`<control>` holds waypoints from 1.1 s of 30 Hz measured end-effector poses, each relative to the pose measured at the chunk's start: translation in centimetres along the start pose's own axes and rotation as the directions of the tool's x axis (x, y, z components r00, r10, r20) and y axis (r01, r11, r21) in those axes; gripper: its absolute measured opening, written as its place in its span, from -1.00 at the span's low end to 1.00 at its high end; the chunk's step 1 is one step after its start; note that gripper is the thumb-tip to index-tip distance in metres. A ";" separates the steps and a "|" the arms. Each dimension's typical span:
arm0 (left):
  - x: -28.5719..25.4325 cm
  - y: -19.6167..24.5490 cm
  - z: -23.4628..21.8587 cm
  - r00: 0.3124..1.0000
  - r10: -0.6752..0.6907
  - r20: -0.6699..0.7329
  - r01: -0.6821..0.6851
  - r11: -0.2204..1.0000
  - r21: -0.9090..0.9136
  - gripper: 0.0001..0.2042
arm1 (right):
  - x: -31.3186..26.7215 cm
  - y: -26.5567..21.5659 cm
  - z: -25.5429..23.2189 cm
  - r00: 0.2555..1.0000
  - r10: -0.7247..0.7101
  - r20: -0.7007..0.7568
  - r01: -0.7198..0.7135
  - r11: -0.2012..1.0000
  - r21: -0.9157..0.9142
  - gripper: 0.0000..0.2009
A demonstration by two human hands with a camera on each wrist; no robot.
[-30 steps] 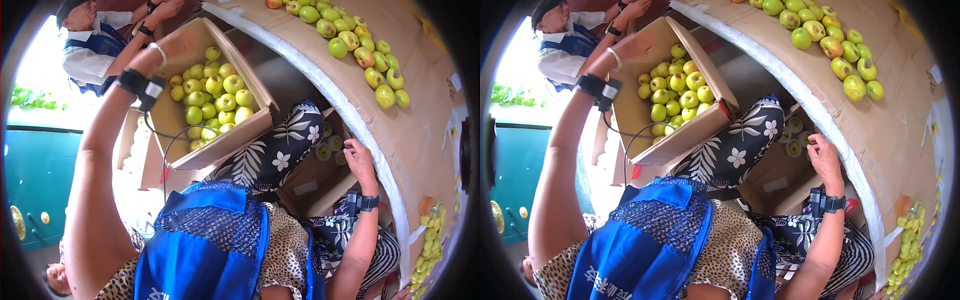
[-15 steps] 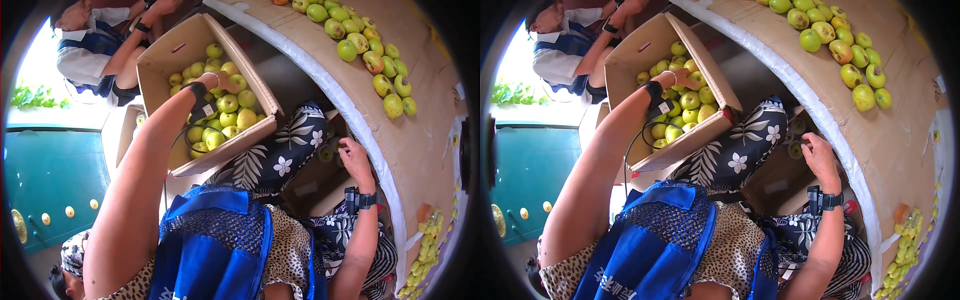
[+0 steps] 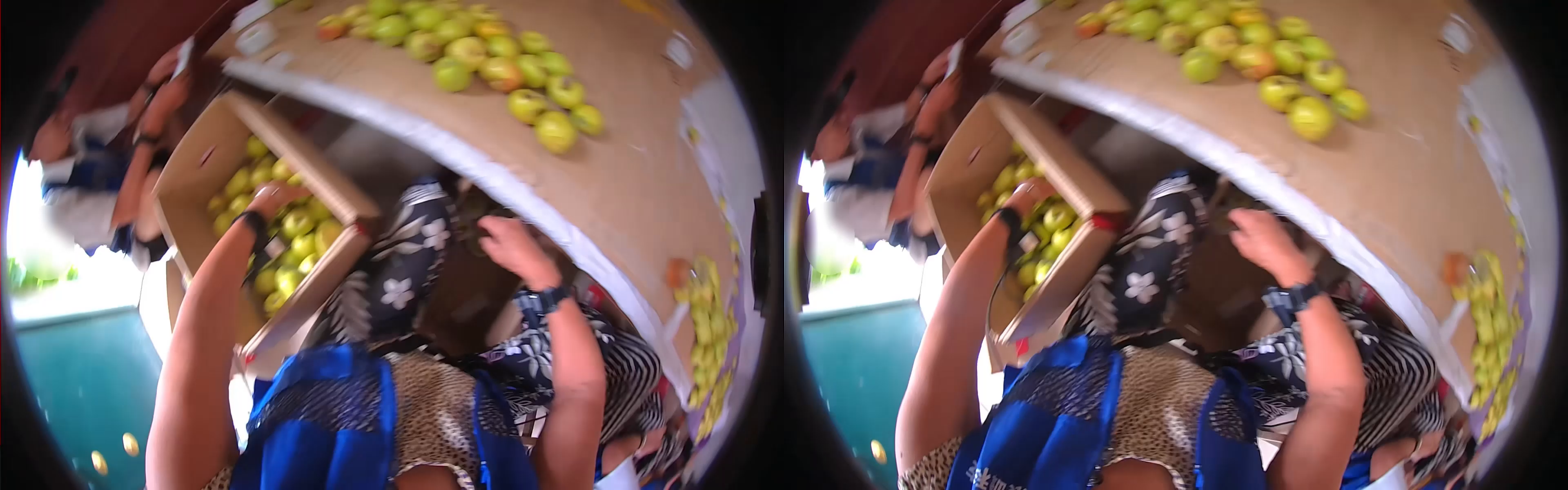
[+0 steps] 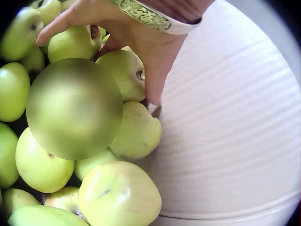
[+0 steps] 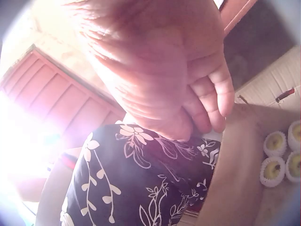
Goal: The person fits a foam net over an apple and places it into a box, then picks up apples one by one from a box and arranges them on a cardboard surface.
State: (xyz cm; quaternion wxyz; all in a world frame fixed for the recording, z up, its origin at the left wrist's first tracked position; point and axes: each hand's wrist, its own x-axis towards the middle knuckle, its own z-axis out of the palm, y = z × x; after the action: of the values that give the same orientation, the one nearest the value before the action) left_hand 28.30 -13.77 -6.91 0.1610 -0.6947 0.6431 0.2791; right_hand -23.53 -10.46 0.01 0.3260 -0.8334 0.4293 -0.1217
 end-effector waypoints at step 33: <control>2.4 58.9 -18.3 0.491 0.711 -0.503 -0.605 0.694 0.390 -0.20 | -3.9 -0.8 0.8 0.947 -0.096 -0.306 0.136 0.984 0.113 -0.94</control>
State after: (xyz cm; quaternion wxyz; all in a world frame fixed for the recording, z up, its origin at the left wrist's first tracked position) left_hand -26.29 -33.47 14.16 -0.1236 -0.4297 0.8942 0.0215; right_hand -24.95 -6.63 0.22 0.3043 -0.8057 0.4149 -0.2935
